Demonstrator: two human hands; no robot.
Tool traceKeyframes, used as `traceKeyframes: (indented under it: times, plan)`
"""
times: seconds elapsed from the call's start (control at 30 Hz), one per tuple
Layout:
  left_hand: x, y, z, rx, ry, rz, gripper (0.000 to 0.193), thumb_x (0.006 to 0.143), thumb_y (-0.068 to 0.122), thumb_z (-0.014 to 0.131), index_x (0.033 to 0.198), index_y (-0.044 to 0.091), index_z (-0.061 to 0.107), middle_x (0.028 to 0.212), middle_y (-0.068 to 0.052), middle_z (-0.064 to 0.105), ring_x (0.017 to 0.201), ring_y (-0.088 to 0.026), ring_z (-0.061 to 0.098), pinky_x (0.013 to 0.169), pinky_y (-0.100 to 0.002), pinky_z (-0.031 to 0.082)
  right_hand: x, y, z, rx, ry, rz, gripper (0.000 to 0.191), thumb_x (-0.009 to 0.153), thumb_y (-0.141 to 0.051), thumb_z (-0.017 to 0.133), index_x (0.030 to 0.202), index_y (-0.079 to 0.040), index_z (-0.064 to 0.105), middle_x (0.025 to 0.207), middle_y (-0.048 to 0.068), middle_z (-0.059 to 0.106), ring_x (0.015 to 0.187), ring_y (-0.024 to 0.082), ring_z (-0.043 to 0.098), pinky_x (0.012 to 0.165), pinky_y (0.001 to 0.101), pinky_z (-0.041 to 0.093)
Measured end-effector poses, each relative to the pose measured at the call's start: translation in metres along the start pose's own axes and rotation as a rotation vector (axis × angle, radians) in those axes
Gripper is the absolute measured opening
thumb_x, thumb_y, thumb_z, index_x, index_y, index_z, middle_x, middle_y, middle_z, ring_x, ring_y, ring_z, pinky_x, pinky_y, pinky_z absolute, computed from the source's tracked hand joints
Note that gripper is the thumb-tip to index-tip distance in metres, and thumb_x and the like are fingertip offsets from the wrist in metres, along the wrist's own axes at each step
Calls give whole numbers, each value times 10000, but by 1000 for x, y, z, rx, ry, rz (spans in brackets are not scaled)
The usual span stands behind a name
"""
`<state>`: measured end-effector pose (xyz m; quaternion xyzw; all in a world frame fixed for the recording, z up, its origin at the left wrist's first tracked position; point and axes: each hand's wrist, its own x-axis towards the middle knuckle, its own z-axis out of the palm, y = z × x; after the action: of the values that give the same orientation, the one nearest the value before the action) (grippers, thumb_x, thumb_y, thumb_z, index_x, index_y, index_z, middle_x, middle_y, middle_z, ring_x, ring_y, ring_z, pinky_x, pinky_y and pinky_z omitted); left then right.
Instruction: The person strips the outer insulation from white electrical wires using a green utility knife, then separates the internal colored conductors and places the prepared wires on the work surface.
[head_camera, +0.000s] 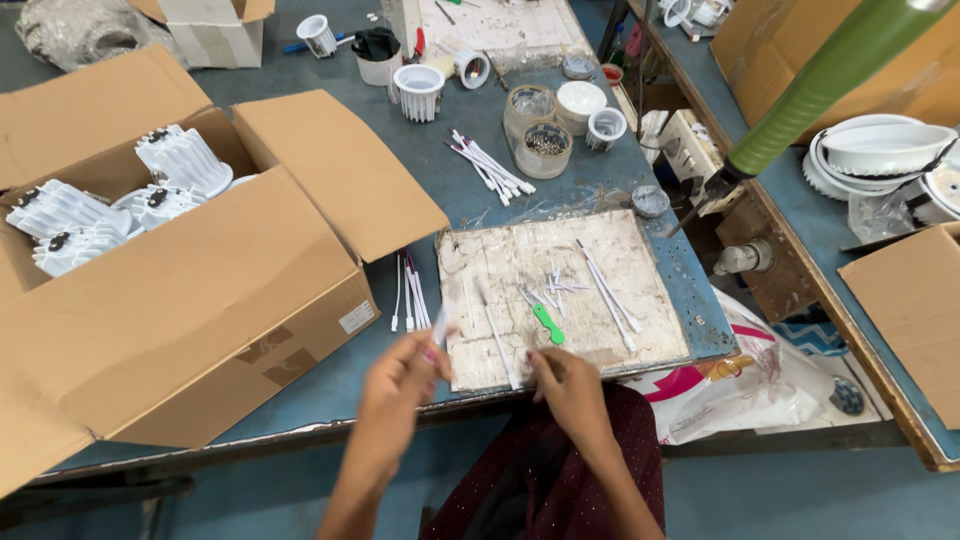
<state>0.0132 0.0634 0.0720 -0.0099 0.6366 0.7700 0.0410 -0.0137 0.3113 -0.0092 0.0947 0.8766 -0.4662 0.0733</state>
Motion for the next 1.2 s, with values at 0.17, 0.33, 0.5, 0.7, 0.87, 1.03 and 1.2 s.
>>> traceKeyframes:
  times: [0.17,0.33,0.5,0.7,0.87,1.03,1.2]
  plan:
    - [-9,-26,19,-13,-206,-119,203,994,198,563,1081,39,655,841,-43,755,681,-49,498,644,-205,438,23,-24,-5,-344,388,-203,241,919,-260,723,1041,-52,729,1012,100,684,780,214,693,648,346,549]
    - [-14,-14,29,193,-179,-152,177,965,169,606,981,2,664,768,-48,785,624,-63,557,597,-234,479,37,-18,1,-355,426,-183,257,897,-245,728,1047,-44,674,1012,102,651,908,288,666,712,431,511]
    - [-18,9,36,277,-169,-199,171,944,179,628,945,13,669,717,-44,766,586,-84,573,561,-253,476,47,10,-10,-209,369,-298,255,879,-179,734,1034,-1,636,978,144,631,827,269,653,728,393,531]
    - [-24,22,39,318,-177,-80,174,937,172,637,913,5,682,669,-44,749,628,-79,646,660,-275,485,20,22,-31,435,191,-138,282,924,-121,636,1198,-62,605,945,42,656,729,121,577,575,265,456]
    - [-28,27,41,330,-177,-111,169,928,170,641,908,6,680,629,-34,711,595,-97,635,635,-293,474,-45,6,-50,727,156,-229,176,979,-94,613,1113,19,625,833,62,634,676,128,540,571,260,431]
    - [-31,29,46,308,-221,-112,145,919,146,651,900,3,668,607,-38,696,574,-95,621,660,-291,486,-99,-14,-31,620,182,-181,155,994,-87,621,1018,63,654,843,111,697,738,137,651,694,268,537]
    - [-37,29,52,237,-256,-87,116,891,109,655,873,-4,669,616,-32,705,572,-87,659,749,-273,555,-118,-31,-10,702,237,-295,129,945,5,630,1068,39,609,950,137,733,832,161,704,775,280,573]
